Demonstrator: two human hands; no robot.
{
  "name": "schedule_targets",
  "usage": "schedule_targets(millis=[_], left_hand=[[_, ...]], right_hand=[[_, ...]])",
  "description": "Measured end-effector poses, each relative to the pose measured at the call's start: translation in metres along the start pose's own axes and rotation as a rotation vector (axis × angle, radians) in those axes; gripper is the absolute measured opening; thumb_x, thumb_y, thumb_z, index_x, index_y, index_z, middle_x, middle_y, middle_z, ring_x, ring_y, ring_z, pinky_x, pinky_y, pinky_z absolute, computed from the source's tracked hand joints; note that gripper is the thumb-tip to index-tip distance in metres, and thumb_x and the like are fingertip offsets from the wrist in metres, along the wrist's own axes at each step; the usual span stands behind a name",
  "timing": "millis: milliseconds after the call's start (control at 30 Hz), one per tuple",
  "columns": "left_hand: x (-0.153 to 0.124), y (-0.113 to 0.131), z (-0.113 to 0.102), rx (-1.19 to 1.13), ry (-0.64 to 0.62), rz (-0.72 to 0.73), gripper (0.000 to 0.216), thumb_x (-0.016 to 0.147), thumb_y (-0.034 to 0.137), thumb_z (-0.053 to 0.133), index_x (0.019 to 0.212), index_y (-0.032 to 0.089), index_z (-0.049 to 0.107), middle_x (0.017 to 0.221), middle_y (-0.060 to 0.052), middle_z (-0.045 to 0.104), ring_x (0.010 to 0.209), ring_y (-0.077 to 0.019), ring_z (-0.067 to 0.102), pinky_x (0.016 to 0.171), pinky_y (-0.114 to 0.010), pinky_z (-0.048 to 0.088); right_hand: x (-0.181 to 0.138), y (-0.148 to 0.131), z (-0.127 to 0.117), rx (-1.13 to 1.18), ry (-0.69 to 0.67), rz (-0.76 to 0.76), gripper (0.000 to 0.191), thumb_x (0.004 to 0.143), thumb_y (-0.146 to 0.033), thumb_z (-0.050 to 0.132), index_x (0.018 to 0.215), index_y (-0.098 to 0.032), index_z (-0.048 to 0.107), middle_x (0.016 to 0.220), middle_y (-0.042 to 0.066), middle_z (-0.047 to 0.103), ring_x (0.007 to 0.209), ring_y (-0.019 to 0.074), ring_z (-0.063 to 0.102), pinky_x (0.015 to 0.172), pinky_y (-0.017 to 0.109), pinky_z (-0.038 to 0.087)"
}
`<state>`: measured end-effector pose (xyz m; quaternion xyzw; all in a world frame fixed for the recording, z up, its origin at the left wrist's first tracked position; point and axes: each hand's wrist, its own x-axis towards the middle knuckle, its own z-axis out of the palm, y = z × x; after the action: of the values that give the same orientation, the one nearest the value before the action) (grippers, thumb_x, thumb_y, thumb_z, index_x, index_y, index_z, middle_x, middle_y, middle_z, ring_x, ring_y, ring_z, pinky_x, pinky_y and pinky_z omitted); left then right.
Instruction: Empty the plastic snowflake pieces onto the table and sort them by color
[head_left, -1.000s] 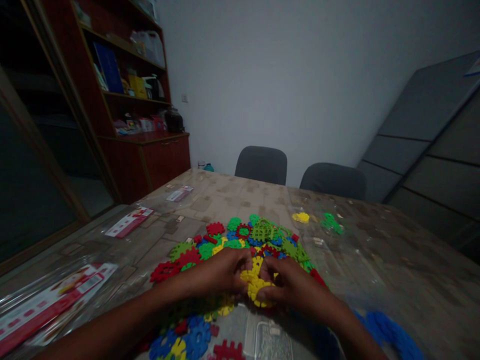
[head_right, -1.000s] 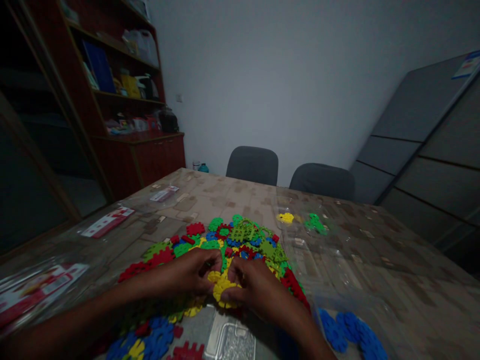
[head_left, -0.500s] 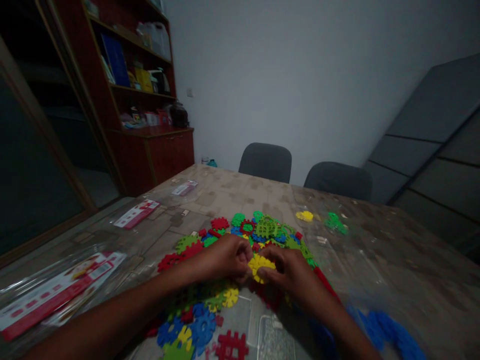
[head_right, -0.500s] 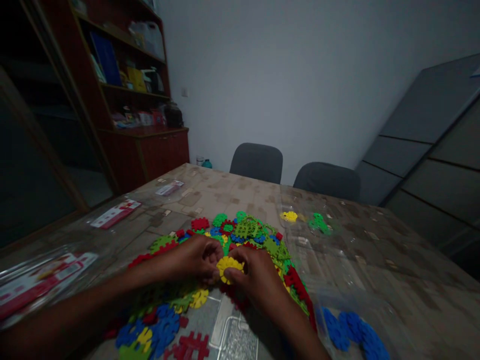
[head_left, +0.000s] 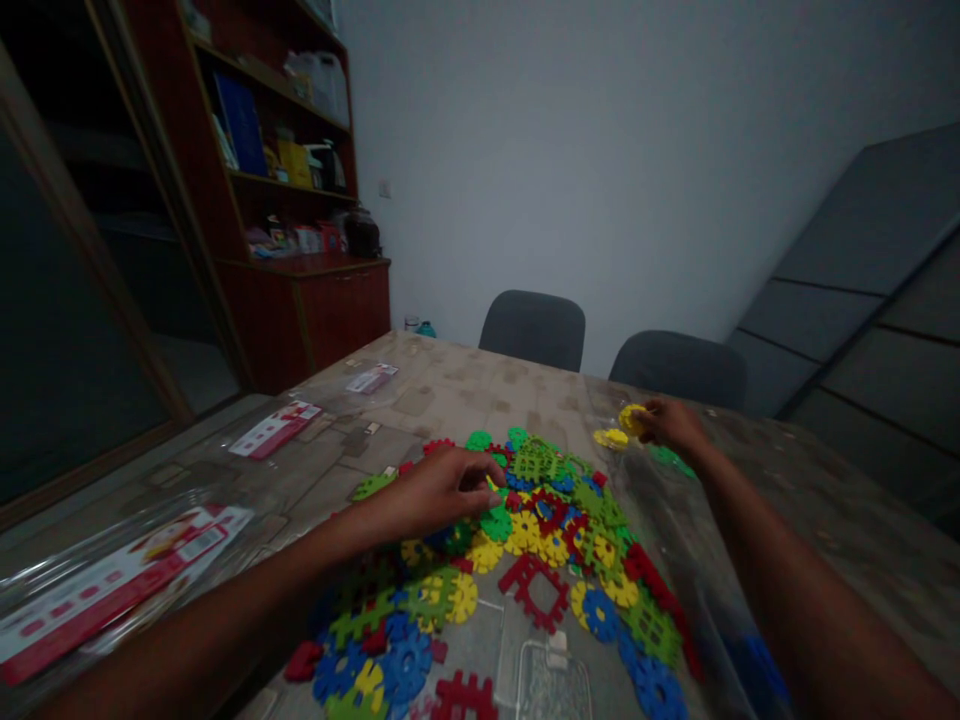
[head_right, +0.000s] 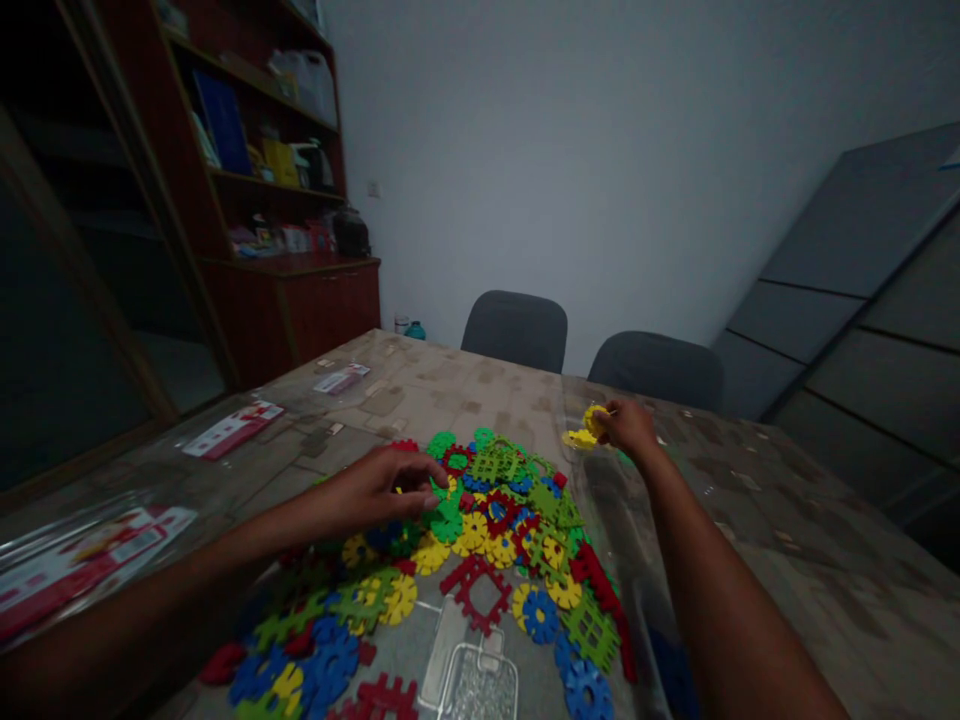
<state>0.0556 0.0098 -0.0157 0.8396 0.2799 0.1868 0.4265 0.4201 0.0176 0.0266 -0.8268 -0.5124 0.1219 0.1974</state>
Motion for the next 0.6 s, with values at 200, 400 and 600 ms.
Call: schedule_targets(millis=[200, 400, 600], left_hand=[[-0.003, 0.008, -0.006, 0.116, -0.049, 0.037, 0.023, 0.090, 0.033, 0.057, 0.098, 0.015, 0.070, 0.078, -0.002, 0.065, 0.068, -0.0150, 0.055, 0.060, -0.024, 0.038], [-0.006, 0.017, -0.012, 0.188, -0.062, 0.119, 0.019, 0.093, 0.027, 0.056, 0.095, 0.016, 0.072, 0.088, -0.003, 0.072, 0.077, -0.0163, 0.063, 0.071, -0.026, 0.042], [-0.014, 0.028, -0.032, 0.078, 0.128, 0.074, 0.021, 0.093, 0.032, 0.058, 0.097, 0.015, 0.070, 0.083, -0.002, 0.070, 0.075, -0.0150, 0.061, 0.067, -0.025, 0.044]], right_hand=[[-0.004, 0.003, -0.007, 0.062, -0.014, -0.100, 0.021, 0.099, -0.026, 0.056, 0.113, -0.013, 0.065, 0.109, 0.010, 0.070, 0.081, 0.0185, 0.069, 0.073, 0.035, 0.057], [-0.130, -0.025, 0.019, 0.142, -0.250, -0.590, 0.012, 0.089, -0.028, 0.063, 0.095, -0.025, 0.073, 0.094, 0.004, 0.076, 0.085, 0.0219, 0.070, 0.076, 0.032, 0.054], [-0.279, -0.028, 0.161, 0.129, -0.381, -0.916, 0.034, 0.089, -0.032, 0.068, 0.123, -0.028, 0.065, 0.104, 0.004, 0.079, 0.088, 0.0221, 0.074, 0.077, 0.030, 0.060]])
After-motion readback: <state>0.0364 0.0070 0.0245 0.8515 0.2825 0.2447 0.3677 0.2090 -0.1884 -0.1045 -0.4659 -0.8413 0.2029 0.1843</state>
